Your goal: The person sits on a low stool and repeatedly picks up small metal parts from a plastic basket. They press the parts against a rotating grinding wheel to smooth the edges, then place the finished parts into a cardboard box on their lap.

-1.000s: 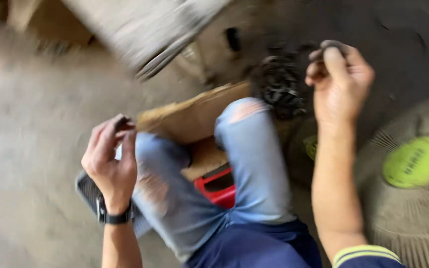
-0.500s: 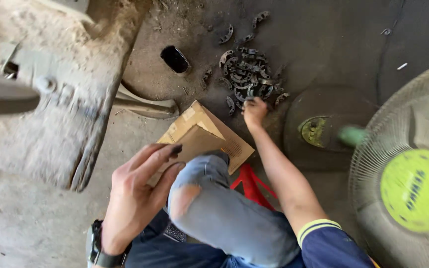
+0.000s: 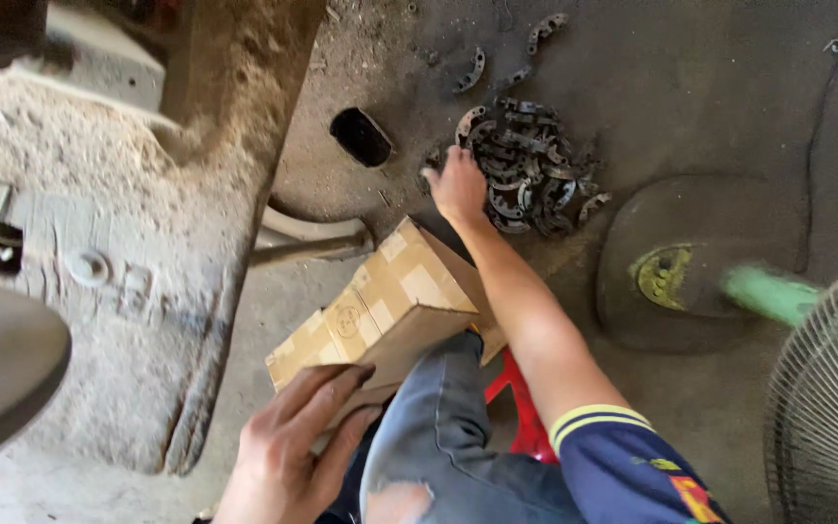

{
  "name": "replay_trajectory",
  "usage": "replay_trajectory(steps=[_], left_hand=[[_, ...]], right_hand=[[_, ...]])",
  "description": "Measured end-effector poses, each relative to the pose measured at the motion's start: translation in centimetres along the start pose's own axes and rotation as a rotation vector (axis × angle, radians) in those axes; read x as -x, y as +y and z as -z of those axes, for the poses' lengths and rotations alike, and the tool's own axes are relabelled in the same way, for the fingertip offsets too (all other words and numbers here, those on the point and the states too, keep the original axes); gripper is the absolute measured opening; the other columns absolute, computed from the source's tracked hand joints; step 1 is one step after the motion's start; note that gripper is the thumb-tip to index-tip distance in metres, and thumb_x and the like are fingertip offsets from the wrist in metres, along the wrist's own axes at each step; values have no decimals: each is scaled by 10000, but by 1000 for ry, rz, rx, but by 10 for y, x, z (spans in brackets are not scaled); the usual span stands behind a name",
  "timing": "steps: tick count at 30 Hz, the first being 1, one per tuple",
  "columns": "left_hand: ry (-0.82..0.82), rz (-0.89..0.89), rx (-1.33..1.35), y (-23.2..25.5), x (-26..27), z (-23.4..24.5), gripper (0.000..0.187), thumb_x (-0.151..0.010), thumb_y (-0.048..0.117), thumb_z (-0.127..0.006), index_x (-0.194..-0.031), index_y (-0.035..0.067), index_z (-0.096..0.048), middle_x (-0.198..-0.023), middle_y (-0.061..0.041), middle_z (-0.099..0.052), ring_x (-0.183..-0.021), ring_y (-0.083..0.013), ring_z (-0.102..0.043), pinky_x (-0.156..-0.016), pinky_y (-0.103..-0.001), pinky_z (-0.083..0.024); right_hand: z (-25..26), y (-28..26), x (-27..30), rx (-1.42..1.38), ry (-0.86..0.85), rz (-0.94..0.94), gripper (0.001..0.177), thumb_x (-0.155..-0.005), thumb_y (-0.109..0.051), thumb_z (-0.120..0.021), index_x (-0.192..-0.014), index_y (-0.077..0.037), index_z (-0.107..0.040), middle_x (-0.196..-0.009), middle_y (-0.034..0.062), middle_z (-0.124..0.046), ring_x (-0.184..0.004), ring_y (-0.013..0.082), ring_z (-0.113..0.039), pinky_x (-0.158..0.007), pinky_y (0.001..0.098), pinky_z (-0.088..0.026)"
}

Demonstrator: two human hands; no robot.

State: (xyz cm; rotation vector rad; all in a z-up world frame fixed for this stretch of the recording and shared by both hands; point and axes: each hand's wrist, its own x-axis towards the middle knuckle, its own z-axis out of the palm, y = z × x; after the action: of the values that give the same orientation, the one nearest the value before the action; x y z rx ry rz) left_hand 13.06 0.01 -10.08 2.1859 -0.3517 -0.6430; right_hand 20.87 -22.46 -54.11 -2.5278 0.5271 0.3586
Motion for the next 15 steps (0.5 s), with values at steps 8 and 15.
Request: replay_trajectory(steps=[8,15], left_hand=[[-40,33,-26,-3,-14,-2,353,-809,88,-785,-1144,-4,-721,-1079,-153,-736,-973,-299,-766,-803,-361,-594],[50,-42,31,48,12,2,289,-851,86,-754,-1126,5,-717,-1064,-140,-740,-914,-310,-750,-774,-346,-591]], right_hand=[[-26,-30,-15,-36,-146,-181,609,-889,-169,-752,-1351,50,-422,-1090,248,-651,-861,335,-721,-689,391,-640],[30,21,36,-1266,-335,-136,521,-883,123,-679,-1358,-32,-530,-1143,175,-661,-914,254,-676,-772,402,-605]])
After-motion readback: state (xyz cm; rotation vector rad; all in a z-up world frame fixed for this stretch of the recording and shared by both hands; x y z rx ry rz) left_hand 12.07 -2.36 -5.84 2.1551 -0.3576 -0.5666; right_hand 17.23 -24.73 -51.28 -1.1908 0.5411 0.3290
